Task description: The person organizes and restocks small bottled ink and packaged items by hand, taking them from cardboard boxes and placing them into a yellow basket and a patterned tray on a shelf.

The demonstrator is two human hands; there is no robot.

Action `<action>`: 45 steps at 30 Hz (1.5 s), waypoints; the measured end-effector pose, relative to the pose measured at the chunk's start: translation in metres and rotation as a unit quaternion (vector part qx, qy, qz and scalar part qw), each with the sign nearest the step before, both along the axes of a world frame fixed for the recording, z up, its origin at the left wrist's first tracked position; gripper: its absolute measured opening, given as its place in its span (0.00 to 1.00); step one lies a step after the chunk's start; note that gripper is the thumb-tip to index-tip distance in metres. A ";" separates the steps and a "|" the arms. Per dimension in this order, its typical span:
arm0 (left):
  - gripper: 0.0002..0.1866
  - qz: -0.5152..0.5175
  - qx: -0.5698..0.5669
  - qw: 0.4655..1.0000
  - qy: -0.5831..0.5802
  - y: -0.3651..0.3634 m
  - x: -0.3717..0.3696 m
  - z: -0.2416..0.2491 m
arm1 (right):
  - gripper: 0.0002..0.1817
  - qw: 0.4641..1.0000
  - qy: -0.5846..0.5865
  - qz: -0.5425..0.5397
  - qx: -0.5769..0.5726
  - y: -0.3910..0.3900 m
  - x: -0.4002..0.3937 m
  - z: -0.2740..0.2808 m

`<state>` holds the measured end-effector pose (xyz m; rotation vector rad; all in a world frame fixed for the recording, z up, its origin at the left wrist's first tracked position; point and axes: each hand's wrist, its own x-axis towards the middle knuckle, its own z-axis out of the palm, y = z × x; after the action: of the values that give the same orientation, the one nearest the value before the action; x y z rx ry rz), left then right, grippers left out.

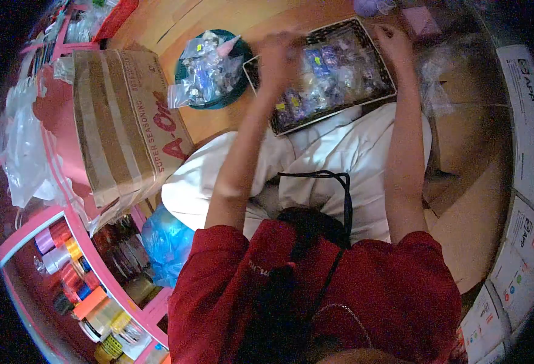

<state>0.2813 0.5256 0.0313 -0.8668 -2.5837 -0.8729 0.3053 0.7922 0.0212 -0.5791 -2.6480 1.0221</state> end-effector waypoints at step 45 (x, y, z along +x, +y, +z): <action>0.14 -0.018 0.025 0.996 -0.083 0.104 -0.040 -0.020 | 0.16 0.992 0.032 0.107 0.052 0.007 -0.007 -0.043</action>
<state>0.2415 0.6298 0.0115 -0.8639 -2.6799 -1.0566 0.2987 0.7993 -0.0215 -0.2409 -2.7289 0.9333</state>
